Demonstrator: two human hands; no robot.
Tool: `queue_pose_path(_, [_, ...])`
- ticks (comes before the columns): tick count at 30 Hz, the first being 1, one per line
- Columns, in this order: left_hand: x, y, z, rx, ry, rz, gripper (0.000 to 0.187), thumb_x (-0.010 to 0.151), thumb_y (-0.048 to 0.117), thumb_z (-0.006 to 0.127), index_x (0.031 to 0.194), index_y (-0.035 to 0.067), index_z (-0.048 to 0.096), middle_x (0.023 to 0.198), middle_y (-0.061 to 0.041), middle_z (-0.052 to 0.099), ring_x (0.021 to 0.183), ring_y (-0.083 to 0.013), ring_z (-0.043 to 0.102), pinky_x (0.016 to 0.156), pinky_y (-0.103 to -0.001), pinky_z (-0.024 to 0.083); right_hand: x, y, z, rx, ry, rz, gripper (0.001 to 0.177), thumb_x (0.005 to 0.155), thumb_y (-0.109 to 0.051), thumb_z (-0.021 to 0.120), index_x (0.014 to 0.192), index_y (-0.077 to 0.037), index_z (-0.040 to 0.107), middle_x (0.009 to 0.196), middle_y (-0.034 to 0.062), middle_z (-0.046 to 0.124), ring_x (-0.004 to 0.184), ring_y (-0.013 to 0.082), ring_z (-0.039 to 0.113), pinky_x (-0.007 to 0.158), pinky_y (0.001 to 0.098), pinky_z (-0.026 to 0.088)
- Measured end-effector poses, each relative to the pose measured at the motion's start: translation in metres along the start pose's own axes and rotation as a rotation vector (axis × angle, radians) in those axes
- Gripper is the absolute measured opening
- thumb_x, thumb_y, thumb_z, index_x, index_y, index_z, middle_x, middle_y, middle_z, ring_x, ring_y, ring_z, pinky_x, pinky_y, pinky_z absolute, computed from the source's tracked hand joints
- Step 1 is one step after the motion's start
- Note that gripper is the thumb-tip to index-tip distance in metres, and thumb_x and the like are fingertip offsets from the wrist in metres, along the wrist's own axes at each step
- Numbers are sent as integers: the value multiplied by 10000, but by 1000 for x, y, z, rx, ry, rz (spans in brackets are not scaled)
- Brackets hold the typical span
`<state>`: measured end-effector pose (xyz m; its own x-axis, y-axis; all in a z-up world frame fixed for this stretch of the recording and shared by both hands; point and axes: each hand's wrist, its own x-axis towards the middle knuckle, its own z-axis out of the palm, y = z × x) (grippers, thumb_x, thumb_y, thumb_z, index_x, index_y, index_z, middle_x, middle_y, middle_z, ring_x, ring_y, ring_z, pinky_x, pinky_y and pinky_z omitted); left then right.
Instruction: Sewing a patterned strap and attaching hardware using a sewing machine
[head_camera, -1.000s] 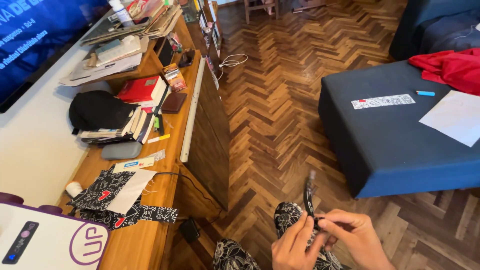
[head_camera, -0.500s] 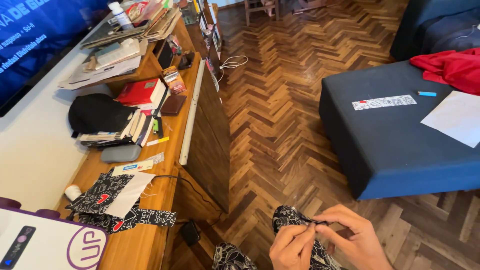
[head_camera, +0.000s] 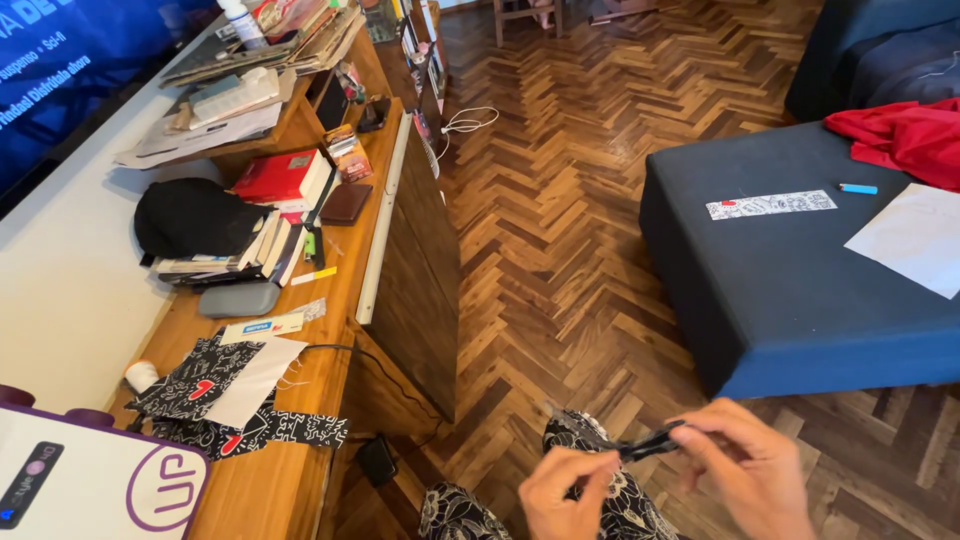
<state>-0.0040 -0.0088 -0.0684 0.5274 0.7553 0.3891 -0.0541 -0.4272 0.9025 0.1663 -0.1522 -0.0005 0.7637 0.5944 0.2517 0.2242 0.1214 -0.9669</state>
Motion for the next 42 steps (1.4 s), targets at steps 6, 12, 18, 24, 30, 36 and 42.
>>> queue_pose_path(6, [16, -16, -28, -170, 27, -380, 92, 888, 47, 1021, 979, 58, 1036, 870, -77, 917, 556, -136, 752, 512, -260, 687, 15, -13, -30, 29, 197, 66, 71, 979, 91, 820, 1033, 101, 865, 918, 196, 771, 458, 340, 715, 493, 403, 675])
queue_pose_path(12, [18, 2, -28, -532, -24, -516, 623, 984, 79, 902, 1586, 23, 750, 982, -121, 833, 664, -260, 858, 645, -399, 790, 19, 14, -36, 193, 169, 272, 72, 1101, 6, 748, 1132, 65, 776, 1037, 193, 737, 438, 370, 697, 458, 394, 567])
queue_pose_path(18, [7, -21, -6, -1016, 143, -558, 627, 941, -156, 836, 1558, -168, 726, 1085, -105, 672, 893, -232, 729, 800, -518, 824, 24, 11, -24, 318, 59, 254, 146, 1178, -140, 633, 1133, -10, 682, 1211, 326, 900, 625, 298, 757, 367, 398, 668])
queue_pose_path(24, [17, 3, 3, -947, 305, -708, 909, 644, -204, 983, 1517, -146, 737, 1289, -322, 875, 1115, -411, 838, 1029, -535, 722, 18, 27, -13, 367, 111, 256, 147, 1209, -177, 664, 1119, -64, 638, 886, 182, 828, 770, 235, 839, 379, 417, 709])
queue_pose_path(30, [24, 11, -4, -1008, 548, -723, 718, 781, -269, 834, 1484, -151, 744, 1308, -303, 789, 1106, -396, 728, 1036, -534, 651, 17, 22, 4, 240, 111, 331, 131, 1138, -35, 710, 1033, 0, 642, 933, 206, 740, 497, 284, 722, 339, 420, 641])
queue_pose_path(36, [22, 3, -17, -941, 607, -666, 709, 846, -167, 852, 1544, -168, 728, 1275, -306, 839, 969, -358, 785, 815, -498, 705, 17, 35, -3, 136, -222, 350, 372, 946, 106, 830, 1299, -5, 796, 1050, 321, 1039, 762, 323, 976, 378, 367, 742])
queue_pose_path(42, [17, 10, -18, -742, 386, -625, 386, 844, -193, 900, 1210, -72, 889, 1040, -233, 869, 872, -297, 762, 804, -440, 685, 10, 18, 19, -330, -701, 394, 204, 848, -169, 1123, 962, -136, 957, 973, -48, 985, 879, 63, 882, 847, 252, 748])
